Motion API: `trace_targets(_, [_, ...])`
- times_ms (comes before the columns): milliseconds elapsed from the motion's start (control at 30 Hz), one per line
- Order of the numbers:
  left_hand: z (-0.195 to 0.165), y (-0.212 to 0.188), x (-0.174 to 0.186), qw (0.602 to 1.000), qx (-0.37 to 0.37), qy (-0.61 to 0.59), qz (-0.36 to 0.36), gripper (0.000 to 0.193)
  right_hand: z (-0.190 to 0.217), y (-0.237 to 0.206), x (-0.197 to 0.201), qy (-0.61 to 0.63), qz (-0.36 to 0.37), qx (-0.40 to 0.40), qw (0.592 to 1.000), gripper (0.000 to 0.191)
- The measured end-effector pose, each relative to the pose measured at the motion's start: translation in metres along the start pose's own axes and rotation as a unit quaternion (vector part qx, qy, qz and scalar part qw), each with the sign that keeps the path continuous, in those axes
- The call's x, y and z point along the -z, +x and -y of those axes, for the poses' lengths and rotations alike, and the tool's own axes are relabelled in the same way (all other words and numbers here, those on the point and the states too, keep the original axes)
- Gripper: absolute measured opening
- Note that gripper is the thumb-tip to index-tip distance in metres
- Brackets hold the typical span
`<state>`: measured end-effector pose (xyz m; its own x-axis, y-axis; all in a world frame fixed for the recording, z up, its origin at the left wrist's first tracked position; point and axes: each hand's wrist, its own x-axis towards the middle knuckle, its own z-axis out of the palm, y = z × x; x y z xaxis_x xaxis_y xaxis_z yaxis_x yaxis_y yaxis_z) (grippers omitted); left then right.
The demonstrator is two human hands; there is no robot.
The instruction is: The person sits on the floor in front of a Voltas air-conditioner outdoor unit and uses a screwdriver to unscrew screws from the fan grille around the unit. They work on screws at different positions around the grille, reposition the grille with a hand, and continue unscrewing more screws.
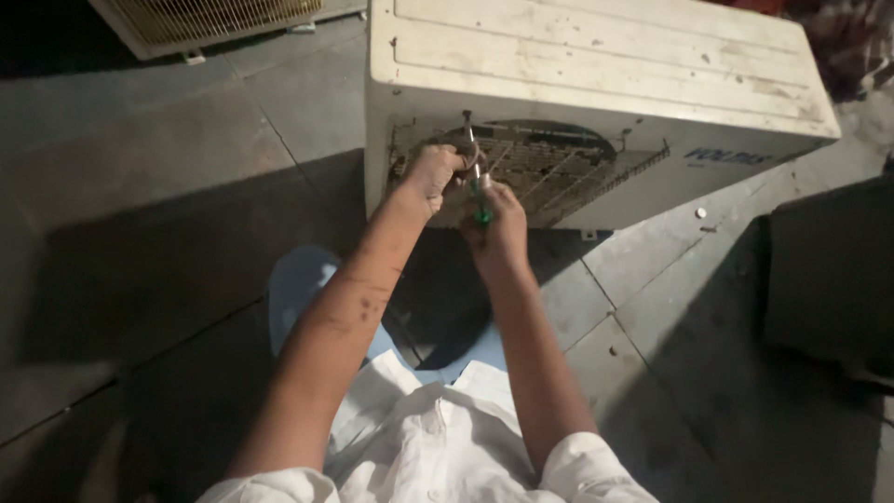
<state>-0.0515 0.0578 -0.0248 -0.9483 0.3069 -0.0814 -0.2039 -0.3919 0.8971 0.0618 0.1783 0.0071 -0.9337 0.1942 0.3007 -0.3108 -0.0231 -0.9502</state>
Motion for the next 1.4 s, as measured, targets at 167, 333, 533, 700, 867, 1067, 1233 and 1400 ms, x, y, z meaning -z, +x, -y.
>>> trace_targets(167, [-0.001, 0.006, 0.003, 0.997, 0.015, 0.062, -0.046, 0.025, -0.009, -0.010, -0.033, -0.406, -0.074, 0.043, 0.910, 0.023])
trace_targets(333, [-0.009, 0.008, 0.000, 0.998, 0.009, 0.052, -0.017, 0.024, -0.009, 0.018, -0.015, 0.222, -0.038, -0.207, 0.952, 0.023])
trace_targets(533, [-0.064, -0.037, -0.005, 0.750, -0.253, 0.530, -0.303, 0.027, -0.010, 0.009, -0.015, 0.222, -0.026, -0.166, 0.960, 0.019])
trace_targets(700, [-0.147, -0.005, 0.042, 0.682, -0.323, 0.527, -0.390, 0.059, -0.011, -0.003, -0.031, -0.273, -0.098, 0.091, 0.953, 0.024])
trace_targets(867, [-0.153, 0.038, 0.060, 0.964, -0.129, 0.181, -0.146, 0.074, -0.013, 0.006, -0.045, -0.048, -0.070, -0.061, 0.994, 0.025])
trace_targets(1067, [-0.145, 0.031, 0.058, 0.966, -0.166, 0.170, -0.106, 0.060, 0.002, 0.016, -0.038, 0.211, -0.074, -0.309, 0.924, 0.025])
trace_targets(1233, [-0.142, 0.038, 0.059, 0.954, -0.123, 0.212, -0.171, 0.061, 0.008, 0.021, -0.040, 0.397, -0.018, -0.329, 0.856, 0.016])
trace_targets(1400, [-0.126, 0.045, 0.063, 0.922, -0.166, 0.172, -0.304, 0.083, -0.006, 0.007, -0.038, 0.192, -0.043, -0.214, 0.957, 0.029])
